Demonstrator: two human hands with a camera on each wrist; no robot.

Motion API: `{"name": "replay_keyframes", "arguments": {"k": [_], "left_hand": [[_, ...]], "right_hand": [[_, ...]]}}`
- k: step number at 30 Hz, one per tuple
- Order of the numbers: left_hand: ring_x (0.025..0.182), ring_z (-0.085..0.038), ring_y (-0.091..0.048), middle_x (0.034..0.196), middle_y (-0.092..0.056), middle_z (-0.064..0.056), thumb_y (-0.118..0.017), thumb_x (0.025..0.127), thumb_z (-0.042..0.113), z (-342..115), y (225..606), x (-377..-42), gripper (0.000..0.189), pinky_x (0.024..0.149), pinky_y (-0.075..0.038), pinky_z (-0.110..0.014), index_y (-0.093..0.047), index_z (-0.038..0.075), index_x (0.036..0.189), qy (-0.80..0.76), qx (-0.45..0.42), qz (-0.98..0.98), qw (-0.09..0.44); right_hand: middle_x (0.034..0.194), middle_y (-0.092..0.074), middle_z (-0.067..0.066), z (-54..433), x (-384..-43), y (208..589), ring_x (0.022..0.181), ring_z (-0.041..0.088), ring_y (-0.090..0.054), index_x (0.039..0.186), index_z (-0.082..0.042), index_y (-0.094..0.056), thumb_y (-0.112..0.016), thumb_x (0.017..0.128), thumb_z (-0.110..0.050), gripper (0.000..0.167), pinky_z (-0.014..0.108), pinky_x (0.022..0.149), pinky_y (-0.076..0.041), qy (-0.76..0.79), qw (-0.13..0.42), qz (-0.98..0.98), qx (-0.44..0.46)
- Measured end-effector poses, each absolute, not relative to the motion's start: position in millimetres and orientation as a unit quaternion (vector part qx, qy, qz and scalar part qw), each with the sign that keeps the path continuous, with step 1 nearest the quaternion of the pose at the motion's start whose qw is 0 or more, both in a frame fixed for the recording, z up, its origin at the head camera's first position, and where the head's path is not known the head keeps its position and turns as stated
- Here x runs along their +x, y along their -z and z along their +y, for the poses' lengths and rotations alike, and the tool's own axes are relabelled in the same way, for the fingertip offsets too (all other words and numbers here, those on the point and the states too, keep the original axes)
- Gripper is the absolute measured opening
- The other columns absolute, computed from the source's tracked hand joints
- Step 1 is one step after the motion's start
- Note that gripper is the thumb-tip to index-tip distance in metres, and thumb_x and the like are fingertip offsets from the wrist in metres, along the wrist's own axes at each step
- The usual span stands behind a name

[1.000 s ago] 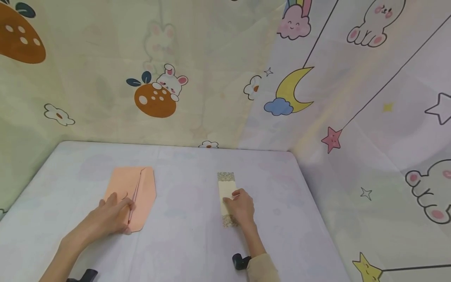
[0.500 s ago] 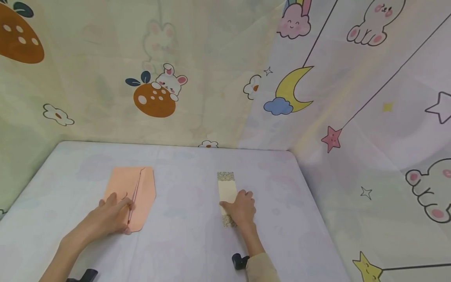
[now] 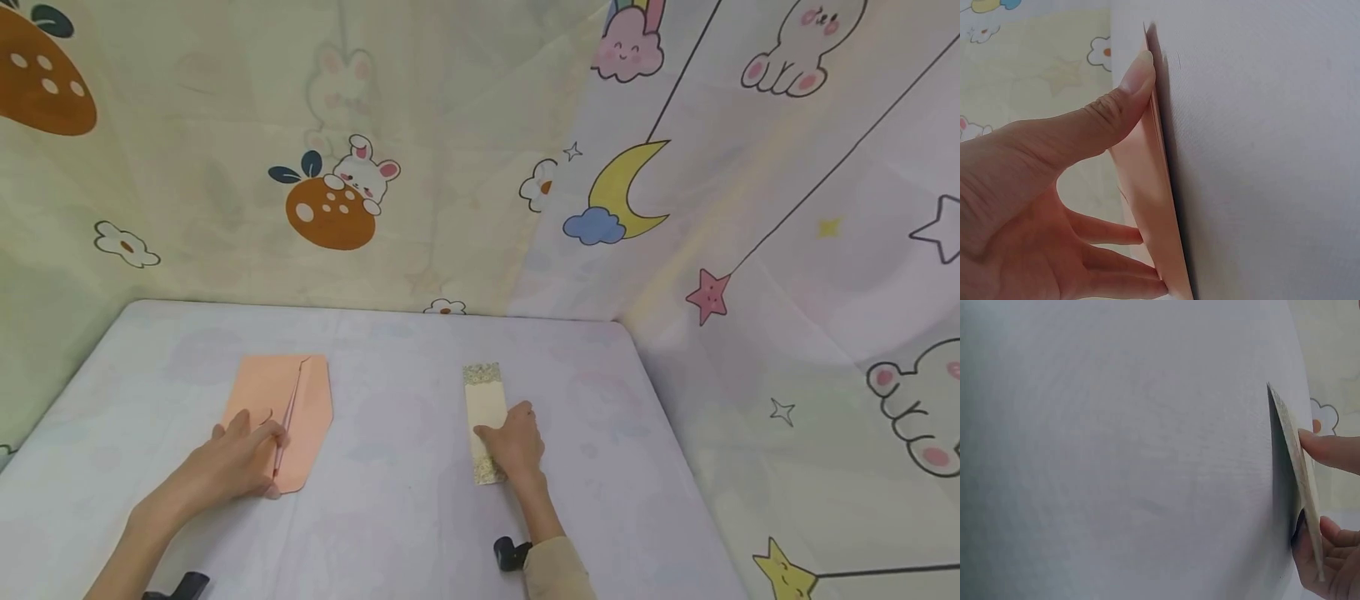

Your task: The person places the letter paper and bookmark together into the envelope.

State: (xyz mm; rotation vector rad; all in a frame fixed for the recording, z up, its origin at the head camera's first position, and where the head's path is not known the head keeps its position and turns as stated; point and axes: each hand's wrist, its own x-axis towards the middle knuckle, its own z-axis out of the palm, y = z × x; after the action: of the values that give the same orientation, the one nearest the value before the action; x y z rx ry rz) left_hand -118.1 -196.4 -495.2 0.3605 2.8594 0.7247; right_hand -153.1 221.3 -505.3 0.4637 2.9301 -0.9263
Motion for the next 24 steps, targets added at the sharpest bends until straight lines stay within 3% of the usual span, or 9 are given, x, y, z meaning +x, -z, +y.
{"name": "replay_keyframes", "arguments": {"k": [8, 15, 20, 24], "left_hand": [[0.078, -0.035, -0.041, 0.101, -0.037, -0.013, -0.096, 0.064, 0.032, -196.1, 495.4, -118.0, 0.062, 0.053, -0.037, -0.035, -0.057, 0.020, 0.110, -0.242, 0.121, 0.959, 0.085], [0.079, -0.036, -0.042, 0.102, -0.037, -0.013, -0.096, 0.063, 0.032, -196.7, 496.0, -118.0, 0.061, 0.054, -0.037, -0.035, -0.057, 0.021, 0.109, -0.241, 0.117, 0.959, 0.089], [0.080, -0.037, -0.042, 0.101, -0.037, -0.014, -0.096, 0.064, 0.032, -196.2, 495.8, -118.4, 0.061, 0.054, -0.037, -0.035, -0.057, 0.021, 0.109, -0.242, 0.117, 0.959, 0.089], [0.080, -0.036, -0.041, 0.101, -0.037, -0.014, -0.096, 0.064, 0.031, -196.9, 495.9, -118.1, 0.061, 0.053, -0.036, -0.034, -0.057, 0.020, 0.110, -0.246, 0.120, 0.958, 0.084]], "right_hand": [[0.120, -0.067, 0.030, 224.7, -152.9, 502.2, 0.099, 0.042, -0.069, 0.130, 0.010, -0.054, -0.076, 0.090, -0.027, 0.059, 0.051, 0.075, -0.055, 0.335, 0.021, 0.933, 0.130], [0.097, -0.067, 0.019, 227.0, -153.1, 499.9, 0.084, 0.029, -0.064, 0.124, 0.010, -0.060, -0.069, 0.093, -0.014, 0.040, 0.041, 0.073, -0.052, 0.399, 0.015, 0.909, 0.120], [0.100, -0.068, 0.020, 227.3, -153.5, 495.3, 0.086, 0.029, -0.065, 0.124, 0.008, -0.062, -0.065, 0.095, -0.012, 0.035, 0.038, 0.073, -0.054, 0.418, 0.022, 0.899, 0.133], [0.098, -0.069, 0.021, 226.7, -152.9, 489.5, 0.078, 0.025, -0.065, 0.124, 0.008, -0.063, -0.064, 0.095, -0.011, 0.034, 0.032, 0.064, -0.053, 0.432, 0.030, 0.891, 0.138]]}}
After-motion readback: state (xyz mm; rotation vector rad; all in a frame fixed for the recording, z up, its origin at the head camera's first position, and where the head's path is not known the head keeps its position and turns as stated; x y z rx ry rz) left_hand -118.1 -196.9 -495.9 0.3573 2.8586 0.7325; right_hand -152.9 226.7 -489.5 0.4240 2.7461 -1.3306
